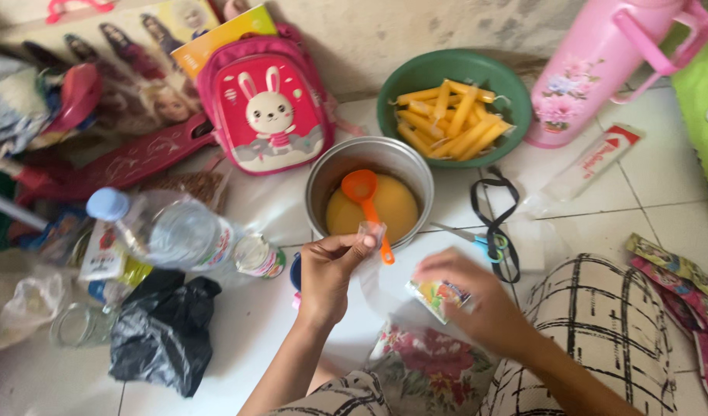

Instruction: The person fills small plastic bags with a yellow liquid using a funnel and a ladle, then ties each bag with a knot by hand.

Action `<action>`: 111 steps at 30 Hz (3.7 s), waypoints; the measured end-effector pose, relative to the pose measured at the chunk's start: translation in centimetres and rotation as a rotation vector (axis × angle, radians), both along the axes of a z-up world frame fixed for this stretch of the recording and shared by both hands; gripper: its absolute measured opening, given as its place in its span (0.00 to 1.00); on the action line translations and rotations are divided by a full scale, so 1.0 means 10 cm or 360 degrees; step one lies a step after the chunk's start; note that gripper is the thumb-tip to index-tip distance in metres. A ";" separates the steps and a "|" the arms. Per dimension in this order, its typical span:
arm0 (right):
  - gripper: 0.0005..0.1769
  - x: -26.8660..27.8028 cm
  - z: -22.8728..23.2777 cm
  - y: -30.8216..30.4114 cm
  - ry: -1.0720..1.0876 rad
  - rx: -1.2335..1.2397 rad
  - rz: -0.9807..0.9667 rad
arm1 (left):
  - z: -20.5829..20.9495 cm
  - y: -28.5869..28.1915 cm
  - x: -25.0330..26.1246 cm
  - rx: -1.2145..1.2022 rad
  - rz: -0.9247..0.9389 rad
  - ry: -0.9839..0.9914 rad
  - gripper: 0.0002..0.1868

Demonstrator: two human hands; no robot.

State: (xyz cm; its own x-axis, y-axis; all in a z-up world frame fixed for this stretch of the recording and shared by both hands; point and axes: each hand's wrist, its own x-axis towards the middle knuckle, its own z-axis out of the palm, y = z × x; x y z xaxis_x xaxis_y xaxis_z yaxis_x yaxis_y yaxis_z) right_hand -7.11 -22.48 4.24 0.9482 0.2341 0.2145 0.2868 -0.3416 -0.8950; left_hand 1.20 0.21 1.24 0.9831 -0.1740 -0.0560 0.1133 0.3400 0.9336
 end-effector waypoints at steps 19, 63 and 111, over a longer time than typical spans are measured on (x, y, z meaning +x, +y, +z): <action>0.05 0.86 -1.40 1.77 -0.0279 -0.0968 0.0381 | -0.27 1.77 -0.45 0.0529 0.0637 -0.0042 0.11; 0.08 0.59 0.02 1.55 -0.0832 -0.0138 0.0003 | -0.42 1.44 -0.40 0.0413 0.0173 0.0042 0.19; 0.17 0.82 -0.93 -0.78 0.0622 0.0604 -0.0554 | -0.72 -0.30 0.70 0.1112 0.0847 -0.0760 0.10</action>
State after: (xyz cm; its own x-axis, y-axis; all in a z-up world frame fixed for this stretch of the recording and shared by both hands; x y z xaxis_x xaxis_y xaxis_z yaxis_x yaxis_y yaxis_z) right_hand 1.13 -30.26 -5.09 0.9800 -0.1253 -0.1546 -0.1553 0.0047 -0.9879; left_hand 8.20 -2.83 -5.94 0.8697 0.2165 0.4436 -0.3334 -0.4051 0.8513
